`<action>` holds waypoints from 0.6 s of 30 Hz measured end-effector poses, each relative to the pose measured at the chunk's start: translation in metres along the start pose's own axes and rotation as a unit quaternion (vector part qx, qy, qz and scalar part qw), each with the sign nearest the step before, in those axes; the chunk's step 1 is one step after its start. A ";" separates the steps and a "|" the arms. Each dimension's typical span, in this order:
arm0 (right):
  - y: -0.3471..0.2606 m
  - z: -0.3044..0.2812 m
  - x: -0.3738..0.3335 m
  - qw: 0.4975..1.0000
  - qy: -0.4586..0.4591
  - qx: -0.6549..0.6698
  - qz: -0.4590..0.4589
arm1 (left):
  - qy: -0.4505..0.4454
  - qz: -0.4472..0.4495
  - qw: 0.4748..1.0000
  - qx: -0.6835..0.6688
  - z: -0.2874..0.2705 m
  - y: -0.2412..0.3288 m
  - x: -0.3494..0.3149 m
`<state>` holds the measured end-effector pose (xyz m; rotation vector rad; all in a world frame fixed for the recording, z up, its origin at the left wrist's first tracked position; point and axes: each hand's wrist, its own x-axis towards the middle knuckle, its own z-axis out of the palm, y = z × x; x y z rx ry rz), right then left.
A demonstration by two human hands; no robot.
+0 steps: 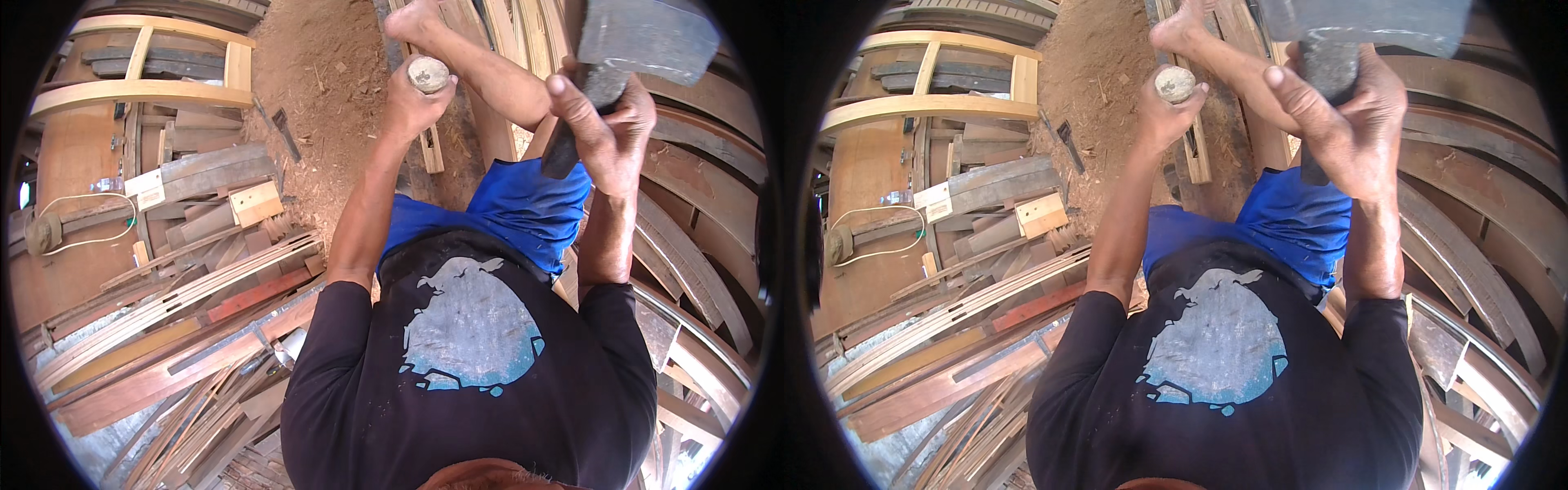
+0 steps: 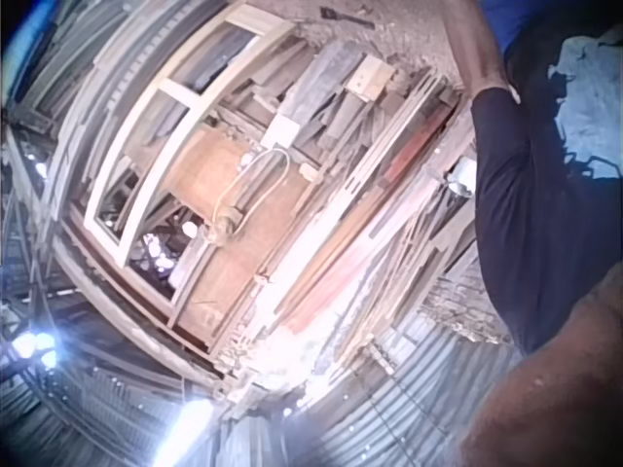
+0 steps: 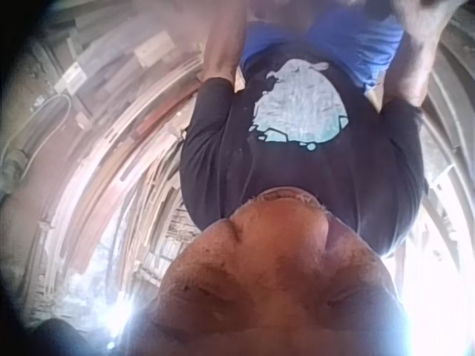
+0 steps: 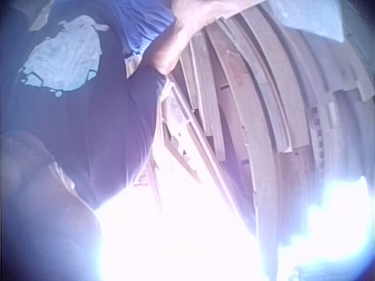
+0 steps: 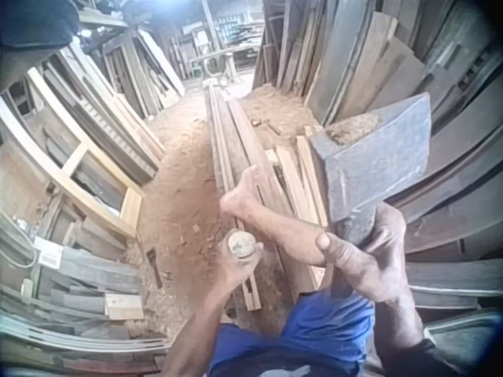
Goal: The person uses a hammer and a wooden dowel to repeatedly strike and shape a small piece of wood. They hold the dowel in place with their bare foot while striking it with the hammer.
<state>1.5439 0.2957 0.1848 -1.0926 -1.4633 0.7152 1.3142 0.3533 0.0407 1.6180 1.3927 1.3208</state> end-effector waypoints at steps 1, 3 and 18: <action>-0.001 -0.004 0.003 1.000 0.001 0.004 -0.009 | 0.002 0.011 1.000 0.003 0.001 0.003 0.001; -0.002 -0.006 0.007 1.000 0.010 0.020 -0.020 | 0.002 0.001 1.000 -0.002 0.002 0.008 0.001; 0.035 0.027 0.009 0.984 -0.120 -0.128 -0.012 | -0.053 -0.009 0.999 0.007 0.008 -0.014 -0.039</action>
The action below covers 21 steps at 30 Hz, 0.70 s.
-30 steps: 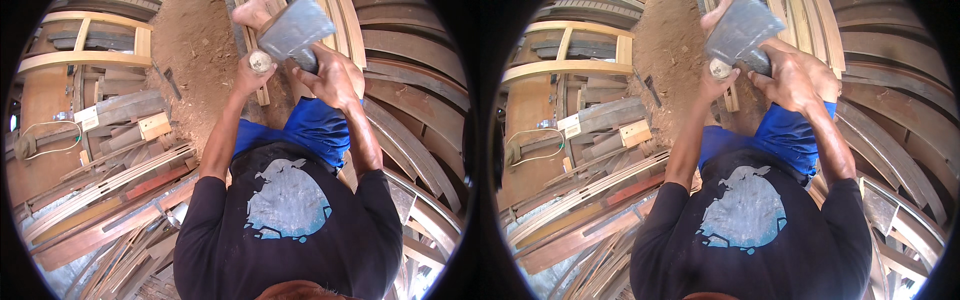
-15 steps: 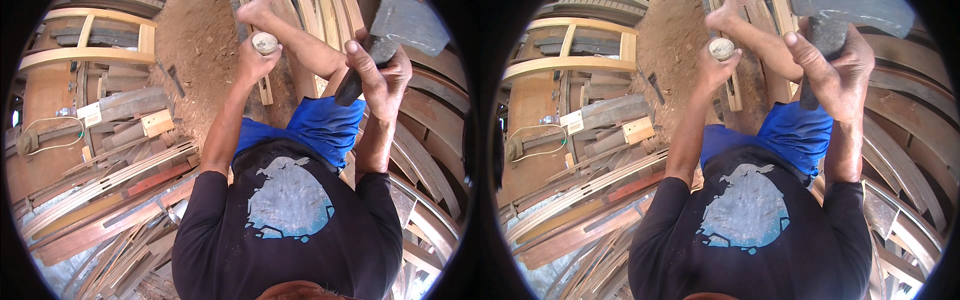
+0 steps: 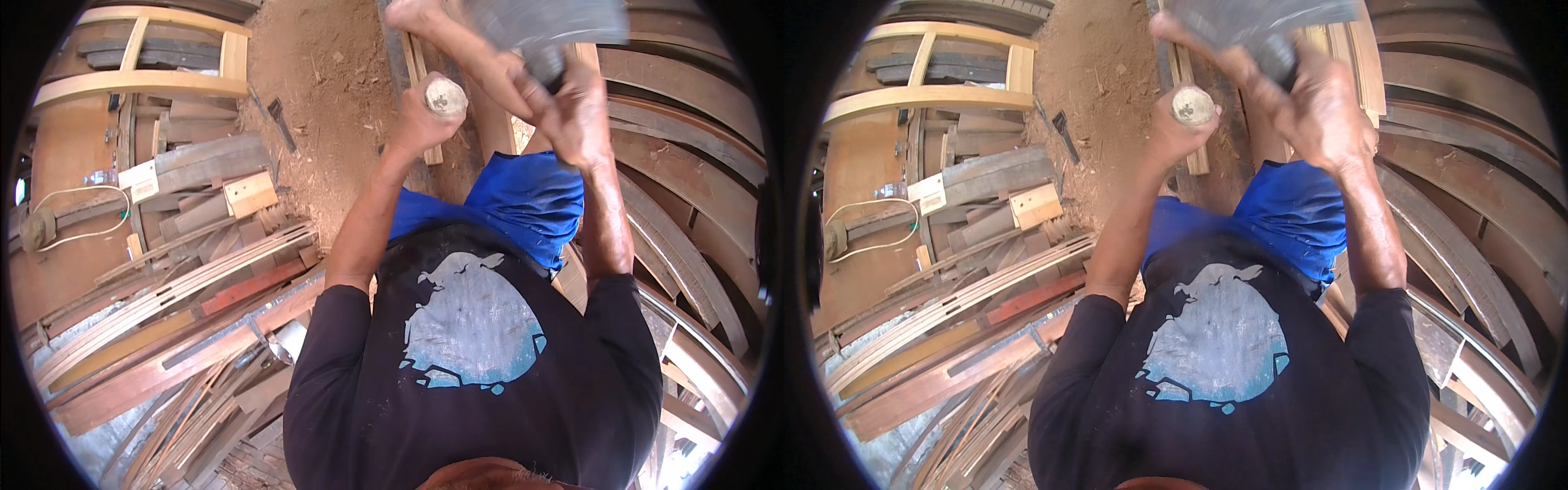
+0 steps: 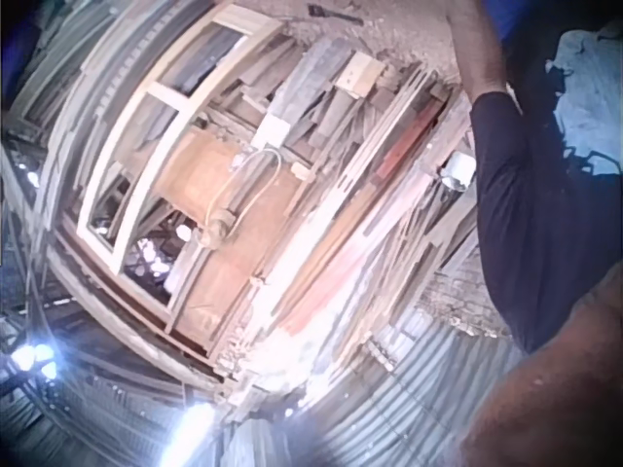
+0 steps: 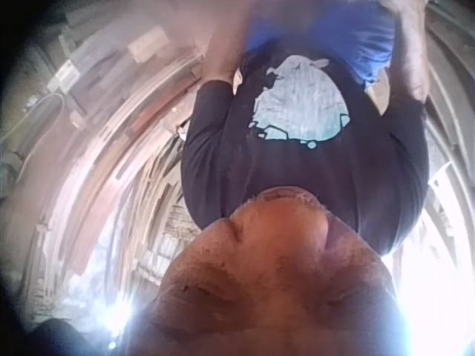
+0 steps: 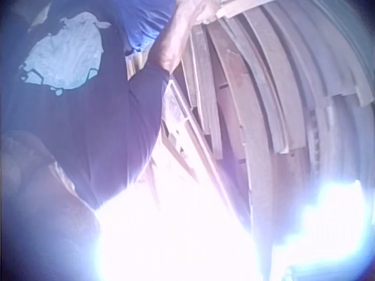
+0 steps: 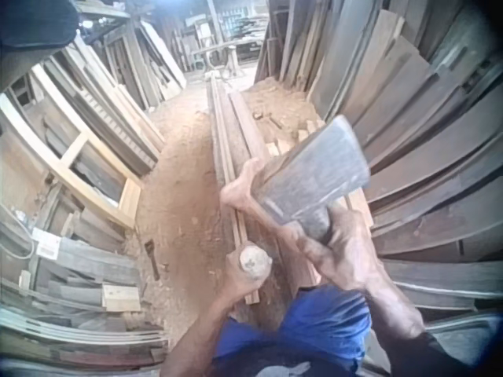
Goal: The person uses a hammer and a wooden dowel to repeatedly strike and shape a small piece of wood. They hold the dowel in place with their bare foot while striking it with the hammer.
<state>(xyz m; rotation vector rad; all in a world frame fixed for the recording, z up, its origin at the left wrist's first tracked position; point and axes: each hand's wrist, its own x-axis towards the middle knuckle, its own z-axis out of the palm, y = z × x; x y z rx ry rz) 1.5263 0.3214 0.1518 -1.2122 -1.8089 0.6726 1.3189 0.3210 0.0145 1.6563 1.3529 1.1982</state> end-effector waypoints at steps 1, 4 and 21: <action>-0.011 0.000 0.001 0.998 0.044 0.048 0.001 | -0.003 -0.004 1.000 -0.005 -0.002 0.001 0.001; -0.008 0.011 0.012 0.990 0.057 0.100 -0.085 | -0.006 -0.031 0.998 -0.049 -0.006 0.008 0.007; 0.001 0.026 -0.009 0.933 -0.210 -0.292 -0.034 | -0.015 -0.004 0.993 -0.120 -0.009 -0.009 -0.019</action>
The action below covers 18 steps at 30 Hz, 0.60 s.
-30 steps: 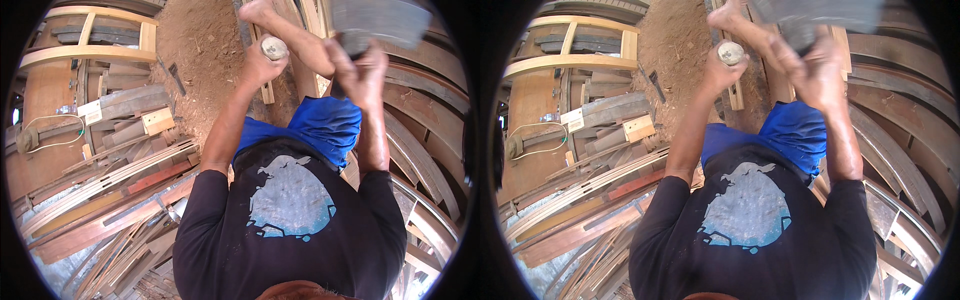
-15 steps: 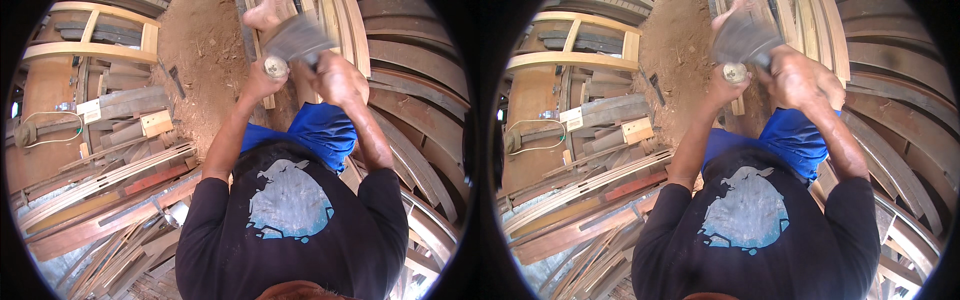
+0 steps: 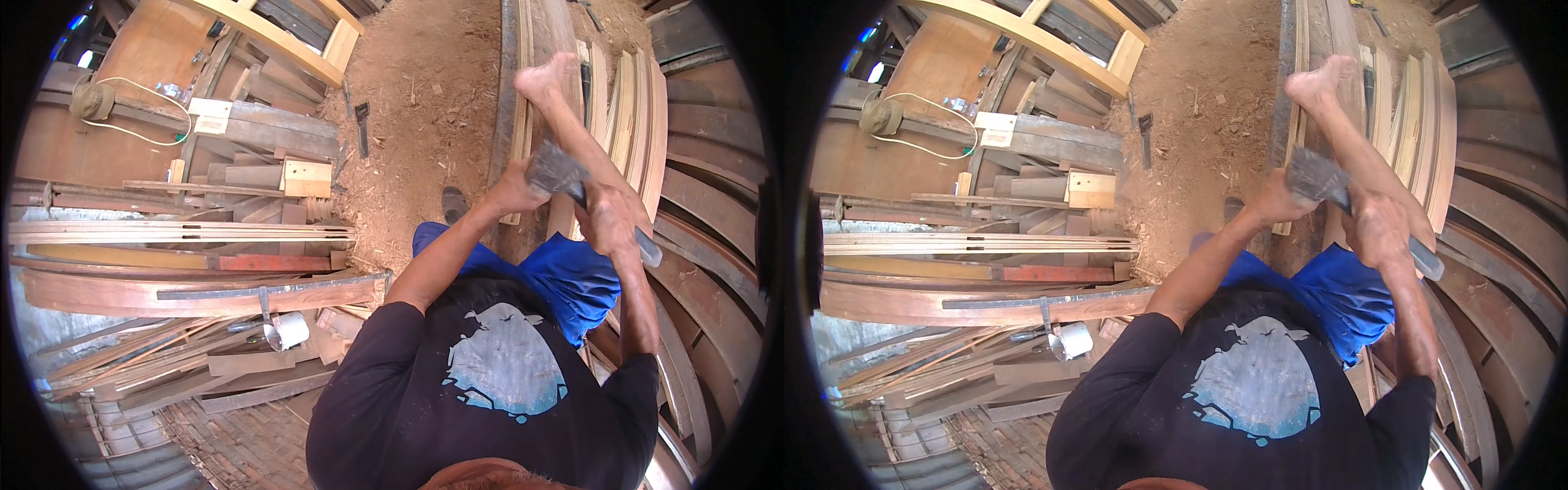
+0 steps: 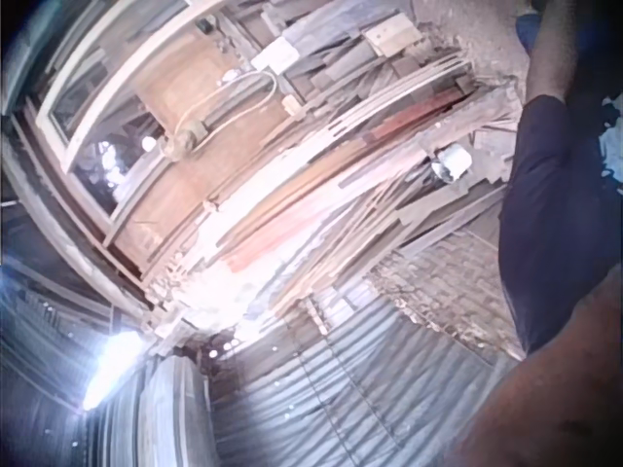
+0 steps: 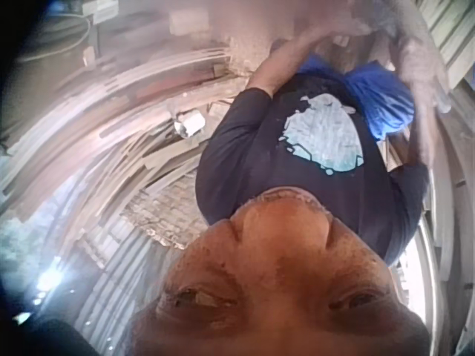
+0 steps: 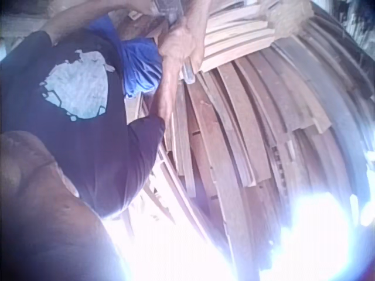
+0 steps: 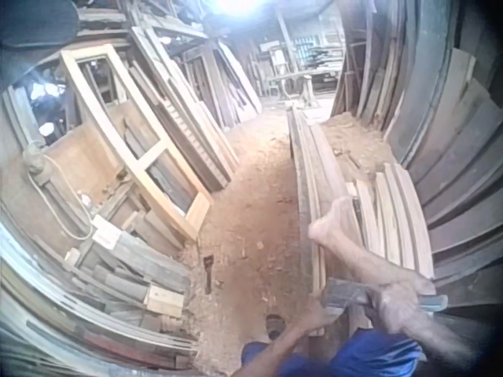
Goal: The person uses a hammer and a wooden dowel to repeatedly strike and shape a small piece of wood. They hold the dowel in place with their bare foot while striking it with the hammer.
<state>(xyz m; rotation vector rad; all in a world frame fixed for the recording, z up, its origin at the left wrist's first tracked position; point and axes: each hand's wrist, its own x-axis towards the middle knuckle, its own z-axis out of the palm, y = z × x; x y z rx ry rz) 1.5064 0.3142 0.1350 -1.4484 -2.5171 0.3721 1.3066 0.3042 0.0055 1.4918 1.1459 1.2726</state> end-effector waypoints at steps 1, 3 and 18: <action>0.001 0.003 0.000 1.000 -0.010 -0.014 -0.006 | 0.009 0.015 1.000 -0.006 0.002 0.001 0.002; -0.007 -0.008 -0.006 0.999 0.029 0.039 -0.009 | 0.036 0.036 0.999 -0.009 -0.001 0.007 0.000; -0.011 0.055 -0.033 0.874 0.033 0.479 0.069 | 0.012 0.104 0.994 0.029 0.002 -0.011 0.010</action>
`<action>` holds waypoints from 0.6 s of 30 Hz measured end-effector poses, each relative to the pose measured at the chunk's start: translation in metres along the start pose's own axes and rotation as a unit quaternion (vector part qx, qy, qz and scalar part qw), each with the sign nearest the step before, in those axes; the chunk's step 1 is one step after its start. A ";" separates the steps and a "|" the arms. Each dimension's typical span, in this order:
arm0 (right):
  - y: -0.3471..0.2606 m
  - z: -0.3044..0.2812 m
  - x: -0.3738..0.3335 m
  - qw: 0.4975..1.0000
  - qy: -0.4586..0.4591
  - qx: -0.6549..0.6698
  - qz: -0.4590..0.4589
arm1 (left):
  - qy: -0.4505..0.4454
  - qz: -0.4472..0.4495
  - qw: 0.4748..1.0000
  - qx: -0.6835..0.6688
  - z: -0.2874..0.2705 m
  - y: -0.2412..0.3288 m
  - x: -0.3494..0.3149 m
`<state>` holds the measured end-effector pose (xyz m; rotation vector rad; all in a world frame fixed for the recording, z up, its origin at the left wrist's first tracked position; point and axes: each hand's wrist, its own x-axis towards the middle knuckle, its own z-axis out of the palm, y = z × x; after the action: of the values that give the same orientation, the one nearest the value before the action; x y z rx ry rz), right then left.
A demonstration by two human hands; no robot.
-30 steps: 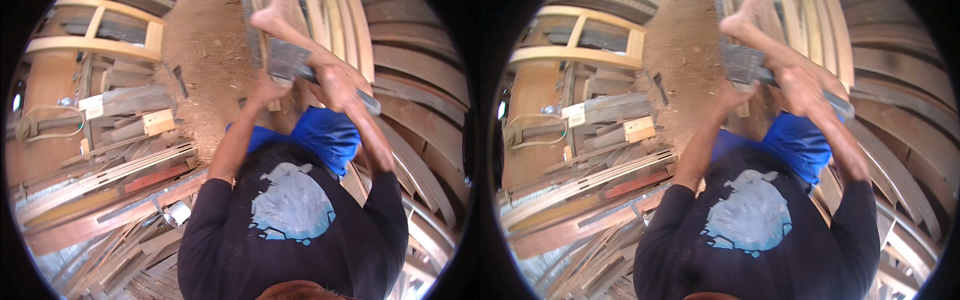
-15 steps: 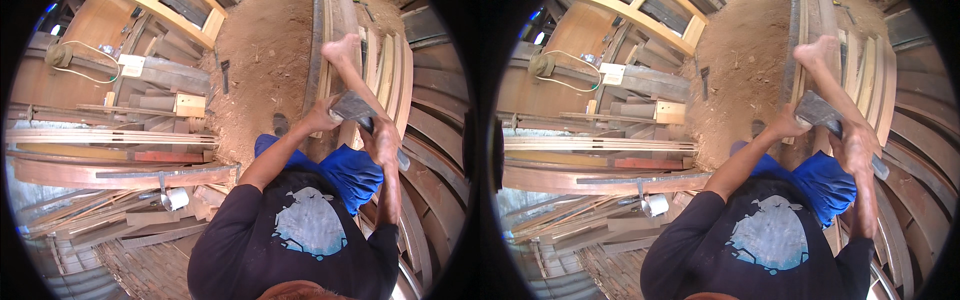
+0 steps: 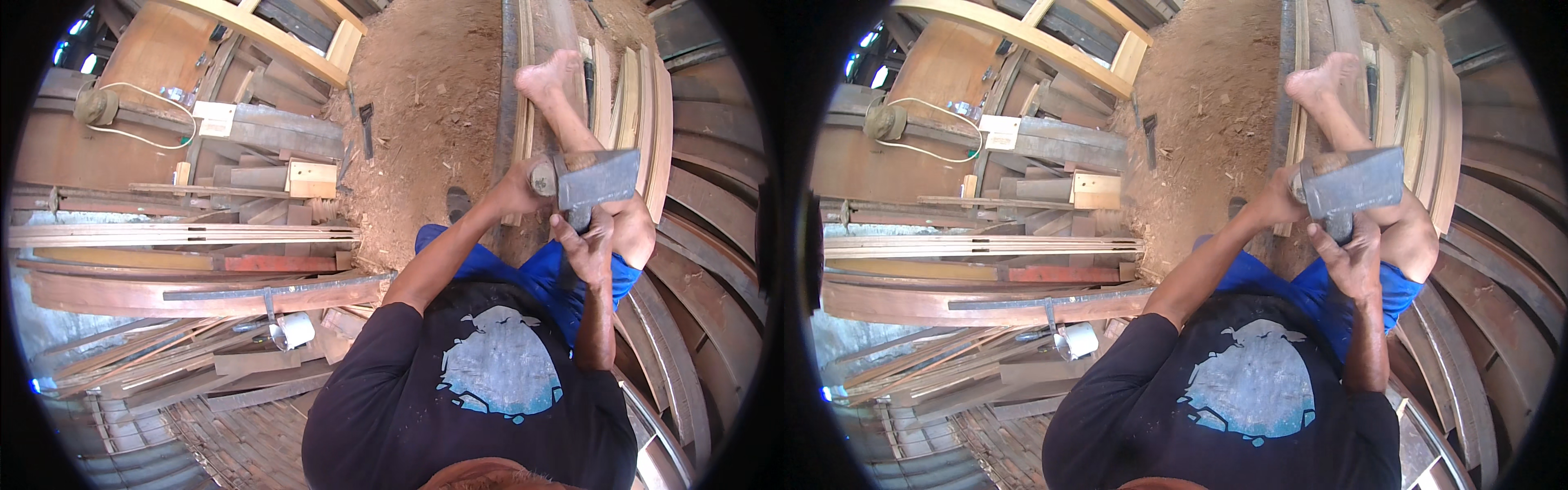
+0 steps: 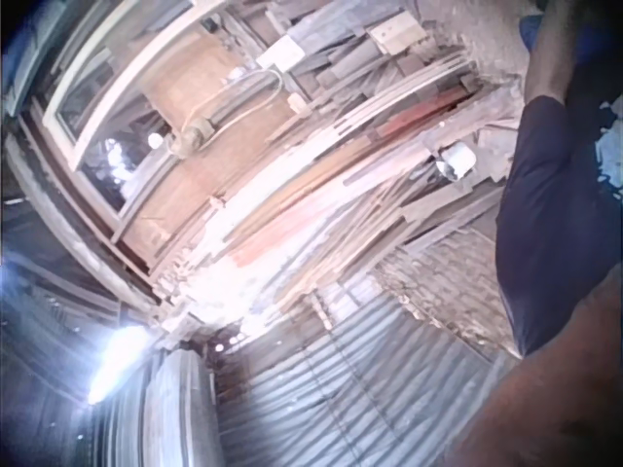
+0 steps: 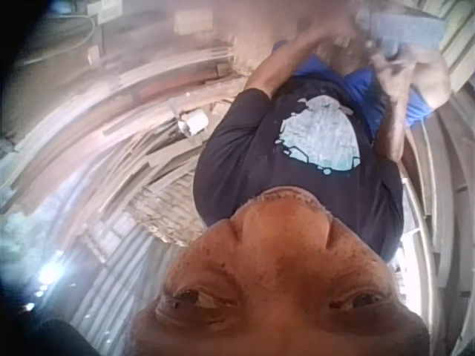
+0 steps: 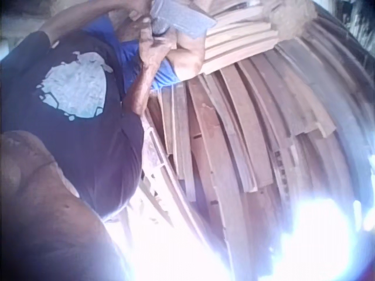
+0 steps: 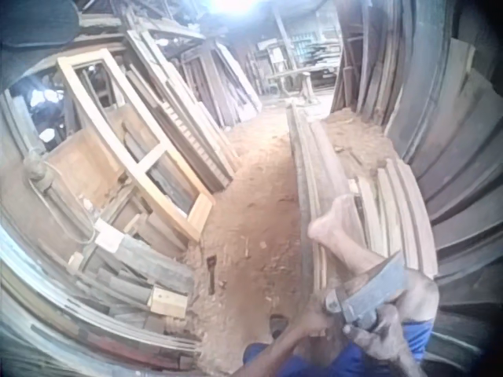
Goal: The person uses a hammer and a wooden dowel to repeatedly strike and shape a small piece of wood. They hold the dowel in place with their bare foot while striking it with the hammer.
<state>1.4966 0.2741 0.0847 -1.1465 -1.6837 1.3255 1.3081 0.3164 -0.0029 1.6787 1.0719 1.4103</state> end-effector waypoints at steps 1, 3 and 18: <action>0.007 0.000 -0.005 1.000 0.000 0.011 0.002 | -0.013 -0.043 0.999 0.018 0.000 -0.002 0.003; 0.011 0.001 -0.016 0.999 0.022 0.040 0.002 | -0.041 -0.130 0.990 0.048 -0.001 -0.009 0.009; -0.017 -0.033 -0.031 0.990 0.117 0.067 -0.037 | 0.016 -0.070 0.994 0.084 -0.013 0.034 0.080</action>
<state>1.5338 0.2556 0.1092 -1.1043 -1.4326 1.1896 1.3067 0.3748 0.0630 1.6664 1.3300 1.2915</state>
